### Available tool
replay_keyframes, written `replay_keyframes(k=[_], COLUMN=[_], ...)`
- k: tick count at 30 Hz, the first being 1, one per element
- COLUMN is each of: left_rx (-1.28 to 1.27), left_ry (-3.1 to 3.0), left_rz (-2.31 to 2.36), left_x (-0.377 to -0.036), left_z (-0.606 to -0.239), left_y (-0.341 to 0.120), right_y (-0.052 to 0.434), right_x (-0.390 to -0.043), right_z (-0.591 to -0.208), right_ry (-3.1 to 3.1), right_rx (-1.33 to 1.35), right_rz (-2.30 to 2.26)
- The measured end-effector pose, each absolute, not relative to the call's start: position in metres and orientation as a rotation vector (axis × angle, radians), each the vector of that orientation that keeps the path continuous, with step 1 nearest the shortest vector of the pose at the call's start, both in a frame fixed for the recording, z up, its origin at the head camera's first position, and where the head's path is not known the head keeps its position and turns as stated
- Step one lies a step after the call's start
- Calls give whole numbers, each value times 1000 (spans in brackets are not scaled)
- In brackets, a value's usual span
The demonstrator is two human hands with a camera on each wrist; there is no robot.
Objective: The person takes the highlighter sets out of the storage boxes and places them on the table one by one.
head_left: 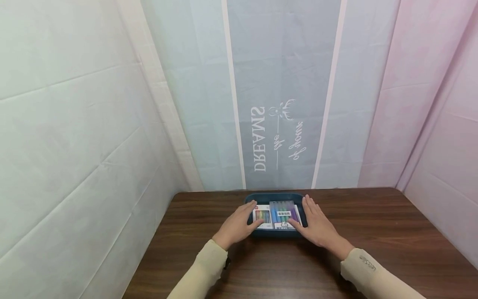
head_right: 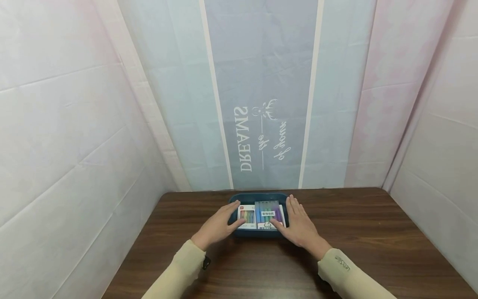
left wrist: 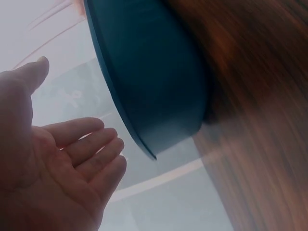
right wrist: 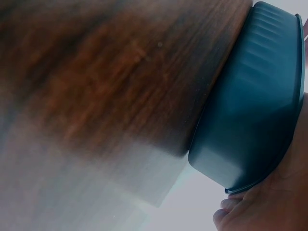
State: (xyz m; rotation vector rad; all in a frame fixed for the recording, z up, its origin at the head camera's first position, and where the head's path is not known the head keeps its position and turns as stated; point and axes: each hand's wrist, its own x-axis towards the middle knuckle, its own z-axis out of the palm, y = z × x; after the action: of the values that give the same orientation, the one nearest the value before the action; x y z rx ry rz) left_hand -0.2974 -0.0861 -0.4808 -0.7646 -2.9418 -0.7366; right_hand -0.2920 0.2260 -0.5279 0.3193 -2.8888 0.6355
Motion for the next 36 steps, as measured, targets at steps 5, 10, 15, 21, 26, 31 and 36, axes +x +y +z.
replay_keyframes(k=[5,10,15,21,26,31,36], left_rx=[-762,-775,-791,-783,-763,-727,-731], left_ry=[-2936,-2928,-2929,-2942,-2947,-2965,-2950], left_rz=[-765,-786,-814,-798,-725,-731,-736], left_x=[-299,-300,-301,-304,-309,-311,-313], left_z=[-480,-483,-487,-490,-494,-497,-497], left_y=[-74,-66,-59,-49,-41,-34,-27], right_y=[226,224,226,226,225,225,228], right_x=[-292,-292,-291,-289,-288,-289,-290], right_z=[-527,-527,-526,-525,-524,-526,-527], right_ry=[-2889,-2877,-2870,-2870,-2879,-2879,-2868], right_rx=[323,336,353,359,347,355,374], right_rz=[639,646,638,648,655,656,674])
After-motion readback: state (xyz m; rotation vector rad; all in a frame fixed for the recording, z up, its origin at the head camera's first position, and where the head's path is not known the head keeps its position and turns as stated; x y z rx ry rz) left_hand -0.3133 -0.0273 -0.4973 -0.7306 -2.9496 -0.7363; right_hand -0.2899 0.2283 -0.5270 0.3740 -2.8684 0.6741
